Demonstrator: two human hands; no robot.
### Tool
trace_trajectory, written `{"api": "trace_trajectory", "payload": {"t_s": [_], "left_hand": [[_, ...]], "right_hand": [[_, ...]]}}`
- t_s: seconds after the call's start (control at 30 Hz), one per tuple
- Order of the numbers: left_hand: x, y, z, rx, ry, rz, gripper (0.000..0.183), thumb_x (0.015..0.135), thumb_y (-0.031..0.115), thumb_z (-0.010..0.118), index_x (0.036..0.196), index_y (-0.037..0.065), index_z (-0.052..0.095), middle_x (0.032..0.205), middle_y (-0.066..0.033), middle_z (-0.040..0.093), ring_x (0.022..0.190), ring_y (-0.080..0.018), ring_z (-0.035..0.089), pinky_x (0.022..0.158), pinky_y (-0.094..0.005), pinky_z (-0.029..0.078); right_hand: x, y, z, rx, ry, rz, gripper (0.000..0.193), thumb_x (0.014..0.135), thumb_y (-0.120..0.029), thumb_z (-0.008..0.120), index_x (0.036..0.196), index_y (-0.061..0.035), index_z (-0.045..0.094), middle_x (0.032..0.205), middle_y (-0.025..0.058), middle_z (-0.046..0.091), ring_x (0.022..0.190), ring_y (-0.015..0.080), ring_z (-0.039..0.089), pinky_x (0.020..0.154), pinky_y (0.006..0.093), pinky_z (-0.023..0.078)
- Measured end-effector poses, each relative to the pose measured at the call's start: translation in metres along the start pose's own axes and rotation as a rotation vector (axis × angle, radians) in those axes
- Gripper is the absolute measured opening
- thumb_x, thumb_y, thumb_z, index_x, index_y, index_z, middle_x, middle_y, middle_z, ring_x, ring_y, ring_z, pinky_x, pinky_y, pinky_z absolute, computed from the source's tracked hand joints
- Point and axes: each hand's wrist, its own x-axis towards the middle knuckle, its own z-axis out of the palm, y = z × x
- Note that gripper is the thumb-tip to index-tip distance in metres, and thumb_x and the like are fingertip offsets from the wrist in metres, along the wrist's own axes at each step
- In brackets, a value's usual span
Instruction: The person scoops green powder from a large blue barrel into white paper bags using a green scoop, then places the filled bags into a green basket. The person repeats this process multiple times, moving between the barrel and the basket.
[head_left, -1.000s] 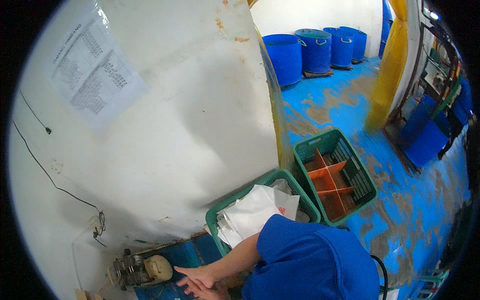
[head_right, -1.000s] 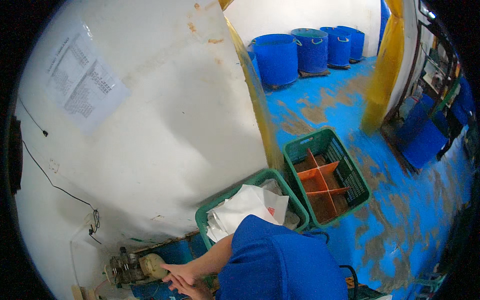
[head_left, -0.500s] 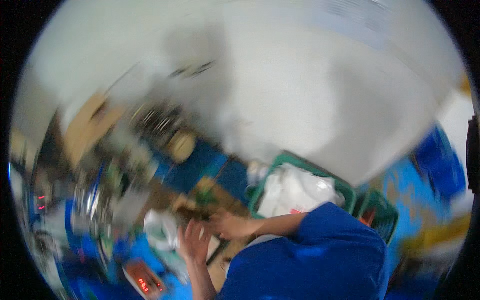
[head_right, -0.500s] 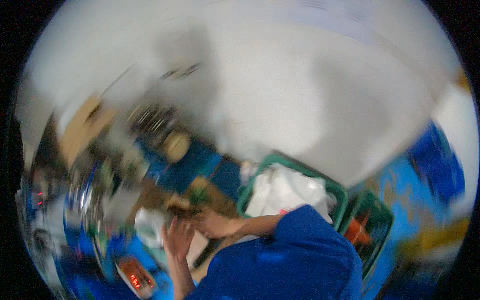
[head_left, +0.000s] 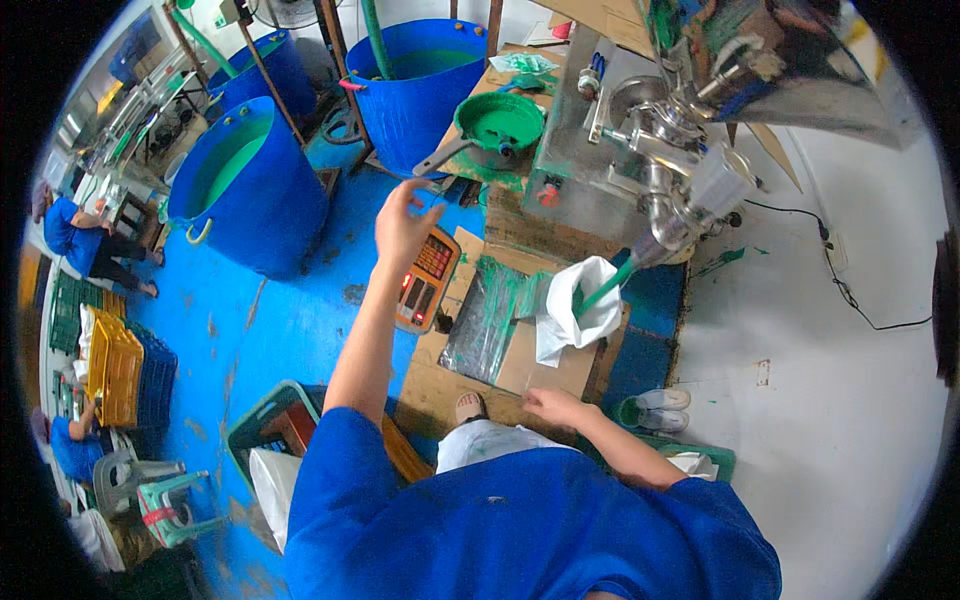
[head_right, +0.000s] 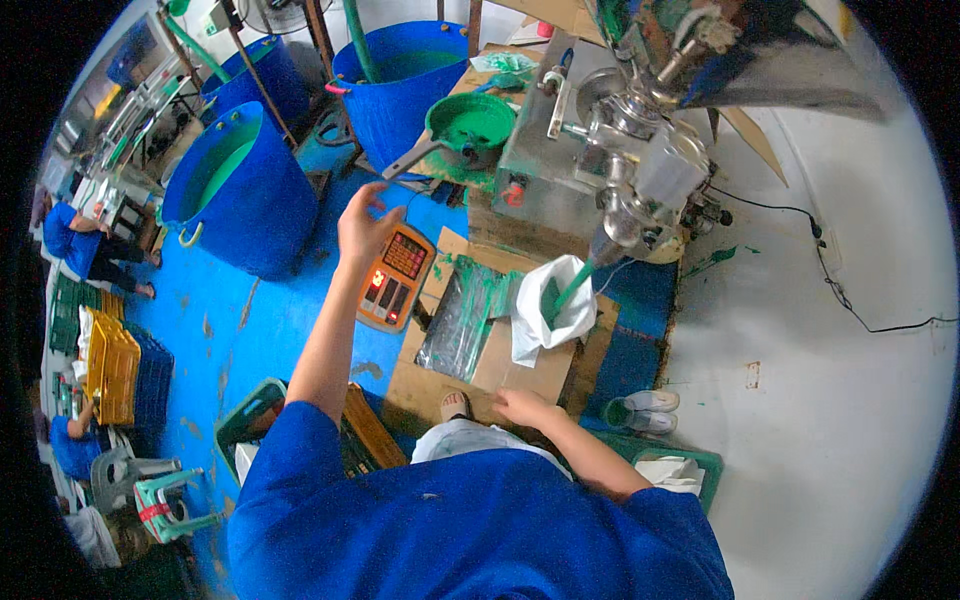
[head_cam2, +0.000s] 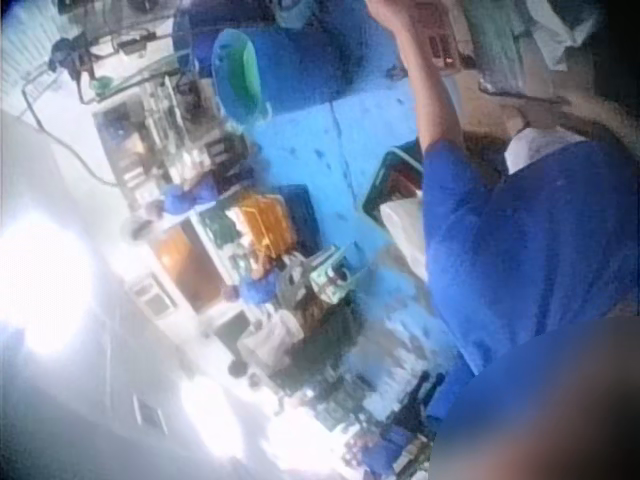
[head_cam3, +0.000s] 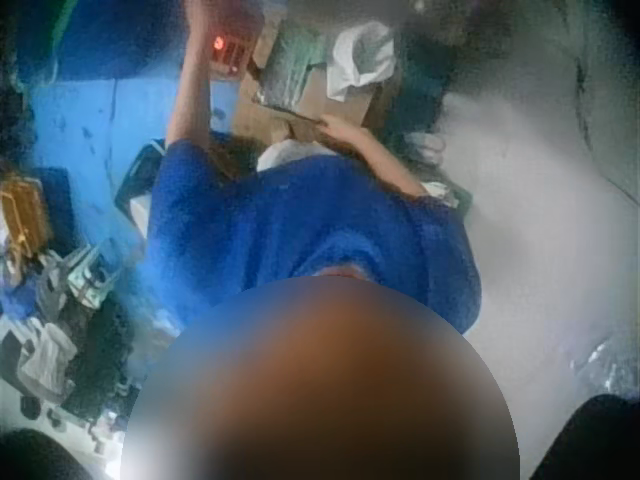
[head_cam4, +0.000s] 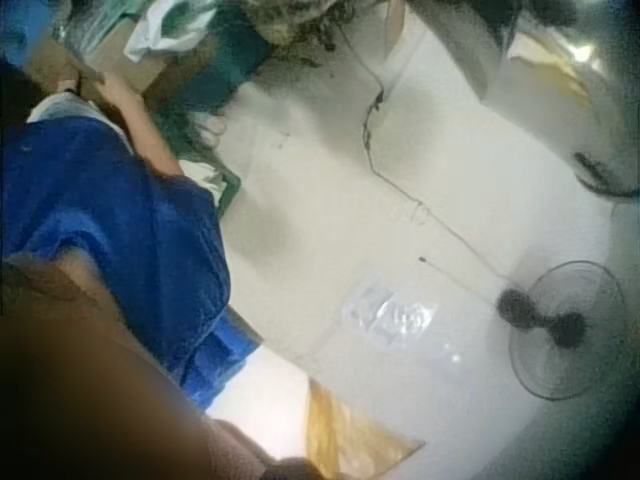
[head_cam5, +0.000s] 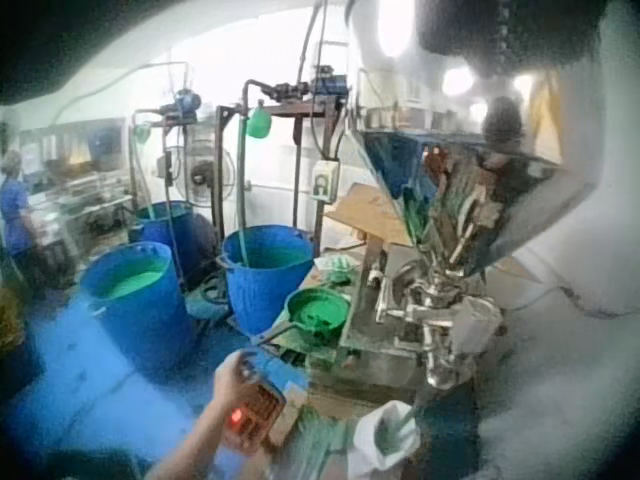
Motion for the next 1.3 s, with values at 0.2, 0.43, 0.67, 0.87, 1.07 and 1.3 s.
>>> {"api": "trace_trajectory", "payload": {"t_s": [0.2,0.43,0.67,0.87,1.07,1.3], "left_hand": [[0.108,0.032,0.077,0.375,-0.316,0.433,0.055,0.068,0.03,0.072,0.118,0.02,0.052,0.095,-0.0087,0.061,0.083,-0.0274,0.061,0.069,-0.0394,0.05],[0.16,0.041,0.073,0.087,-0.163,0.665,0.03,0.071,0.016,0.069,0.1,0.013,0.062,0.088,-0.0114,0.065,0.078,-0.0287,0.064,0.066,-0.0366,0.051],[0.167,0.045,0.062,-0.151,0.048,0.549,0.017,0.077,0.017,0.07,0.088,0.005,0.065,0.071,-0.0091,0.064,0.062,-0.0138,0.062,0.057,-0.0253,0.048],[0.169,0.032,0.075,-0.341,0.067,0.276,0.02,0.076,0.021,0.07,0.079,0.003,0.063,0.06,-0.0079,0.062,0.055,-0.0117,0.062,0.052,-0.0263,0.048],[0.176,0.014,0.072,-0.631,0.265,-0.013,0.026,0.078,0.022,0.066,0.071,-0.001,0.055,0.056,-0.0106,0.061,0.042,-0.0157,0.056,0.038,-0.0272,0.043],[0.14,0.031,0.025,-0.981,0.338,-0.508,0.021,0.079,0.018,0.06,0.071,0.0,0.051,0.056,-0.0142,0.059,0.038,-0.0161,0.049,0.035,-0.0269,0.037]], "right_hand": [[0.065,-0.037,-0.02,0.016,0.128,-0.108,0.034,0.083,-0.03,0.054,0.105,-0.0046,0.057,0.097,0.0192,0.062,0.091,0.0355,0.059,0.078,0.0438,0.046],[0.035,-0.002,-0.021,0.097,0.217,0.128,0.034,0.083,-0.031,0.054,0.103,-0.0039,0.058,0.097,0.0192,0.062,0.092,0.0361,0.058,0.08,0.0434,0.045],[-0.019,0.035,-0.013,0.117,0.076,0.464,0.032,0.083,-0.029,0.056,0.102,-0.004,0.058,0.097,0.0181,0.062,0.091,0.0349,0.059,0.078,0.0425,0.046],[-0.033,0.044,0.005,0.277,0.197,0.53,0.033,0.083,-0.028,0.058,0.105,-0.0038,0.057,0.092,0.0164,0.064,0.087,0.0328,0.061,0.077,0.041,0.048],[-0.047,0.056,0.024,0.302,0.294,0.509,0.034,0.083,-0.029,0.059,0.105,-0.0039,0.057,0.089,0.0166,0.064,0.085,0.0322,0.061,0.075,0.0383,0.048],[-0.061,0.069,0.033,0.309,0.279,0.549,0.034,0.084,-0.028,0.057,0.106,-0.0031,0.056,0.091,0.0178,0.062,0.088,0.0315,0.06,0.075,0.0388,0.047]]}}
